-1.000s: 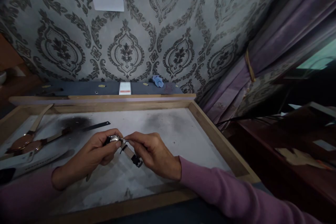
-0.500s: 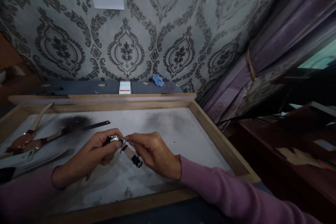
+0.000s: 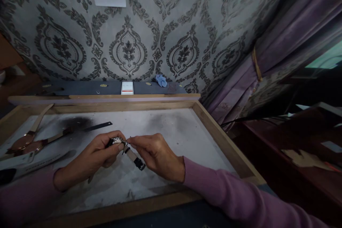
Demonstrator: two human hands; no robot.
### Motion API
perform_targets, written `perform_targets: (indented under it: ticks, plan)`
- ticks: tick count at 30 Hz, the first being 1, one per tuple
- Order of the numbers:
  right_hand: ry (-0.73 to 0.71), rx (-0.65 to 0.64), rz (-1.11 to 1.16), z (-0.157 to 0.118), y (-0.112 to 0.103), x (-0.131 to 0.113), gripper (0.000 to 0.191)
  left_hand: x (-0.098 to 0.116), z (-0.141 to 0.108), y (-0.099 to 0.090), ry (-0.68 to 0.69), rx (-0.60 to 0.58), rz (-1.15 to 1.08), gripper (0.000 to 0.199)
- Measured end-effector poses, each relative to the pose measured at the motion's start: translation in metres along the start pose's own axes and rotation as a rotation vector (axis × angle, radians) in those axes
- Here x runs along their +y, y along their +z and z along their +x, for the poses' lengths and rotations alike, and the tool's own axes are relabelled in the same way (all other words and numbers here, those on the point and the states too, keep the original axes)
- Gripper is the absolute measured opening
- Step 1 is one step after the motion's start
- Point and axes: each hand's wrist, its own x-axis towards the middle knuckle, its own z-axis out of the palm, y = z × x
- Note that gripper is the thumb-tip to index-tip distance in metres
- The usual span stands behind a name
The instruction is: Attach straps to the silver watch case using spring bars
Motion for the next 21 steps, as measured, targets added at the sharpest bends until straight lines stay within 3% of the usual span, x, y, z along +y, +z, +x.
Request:
perform_targets:
  ticks: [12,21]
  plan:
    - [-0.044,-0.096,-0.09,0.0005,-0.003,0.0,0.025,0.0012,-0.0019,0.0021,-0.003,0.025,0.055,0.017]
    - [-0.097,-0.036,-0.169,-0.003,0.0003,0.0044,0.024,0.002,-0.0014,0.0013,0.032,0.05,0.179,0.017]
